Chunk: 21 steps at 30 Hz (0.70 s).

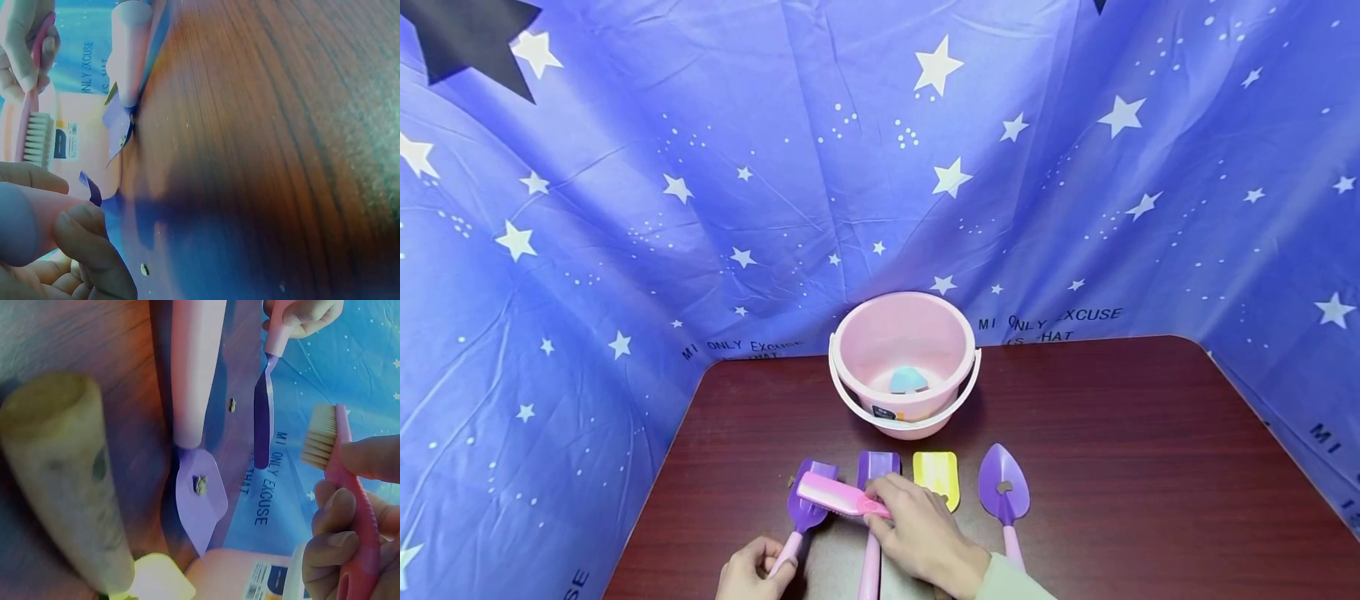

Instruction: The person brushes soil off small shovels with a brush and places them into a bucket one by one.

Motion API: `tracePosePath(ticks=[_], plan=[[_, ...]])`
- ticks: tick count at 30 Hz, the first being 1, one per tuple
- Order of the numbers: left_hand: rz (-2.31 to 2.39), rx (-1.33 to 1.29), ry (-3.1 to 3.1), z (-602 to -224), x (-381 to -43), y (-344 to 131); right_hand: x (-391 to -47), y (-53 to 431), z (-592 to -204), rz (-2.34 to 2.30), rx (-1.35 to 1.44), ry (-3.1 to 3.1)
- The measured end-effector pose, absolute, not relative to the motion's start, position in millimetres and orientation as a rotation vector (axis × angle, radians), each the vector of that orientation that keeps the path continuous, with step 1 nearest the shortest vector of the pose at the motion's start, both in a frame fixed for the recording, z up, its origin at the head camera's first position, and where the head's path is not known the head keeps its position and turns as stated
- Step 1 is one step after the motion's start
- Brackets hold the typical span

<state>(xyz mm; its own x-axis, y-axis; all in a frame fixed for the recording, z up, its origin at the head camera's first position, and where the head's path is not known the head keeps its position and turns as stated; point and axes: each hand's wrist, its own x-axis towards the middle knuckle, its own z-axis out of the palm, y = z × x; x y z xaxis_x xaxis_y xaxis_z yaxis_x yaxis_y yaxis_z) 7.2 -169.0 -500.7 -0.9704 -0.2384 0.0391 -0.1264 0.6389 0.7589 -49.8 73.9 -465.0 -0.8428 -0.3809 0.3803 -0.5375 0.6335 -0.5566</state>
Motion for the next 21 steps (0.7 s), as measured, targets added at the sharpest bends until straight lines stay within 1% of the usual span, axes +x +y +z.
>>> tracePosePath(ticks=[21], plan=[[-1.249,0.424,-2.759,-497.4,12.4,-169.1,-46.3,51.0,-476.5,1.052,0.896,-2.721]])
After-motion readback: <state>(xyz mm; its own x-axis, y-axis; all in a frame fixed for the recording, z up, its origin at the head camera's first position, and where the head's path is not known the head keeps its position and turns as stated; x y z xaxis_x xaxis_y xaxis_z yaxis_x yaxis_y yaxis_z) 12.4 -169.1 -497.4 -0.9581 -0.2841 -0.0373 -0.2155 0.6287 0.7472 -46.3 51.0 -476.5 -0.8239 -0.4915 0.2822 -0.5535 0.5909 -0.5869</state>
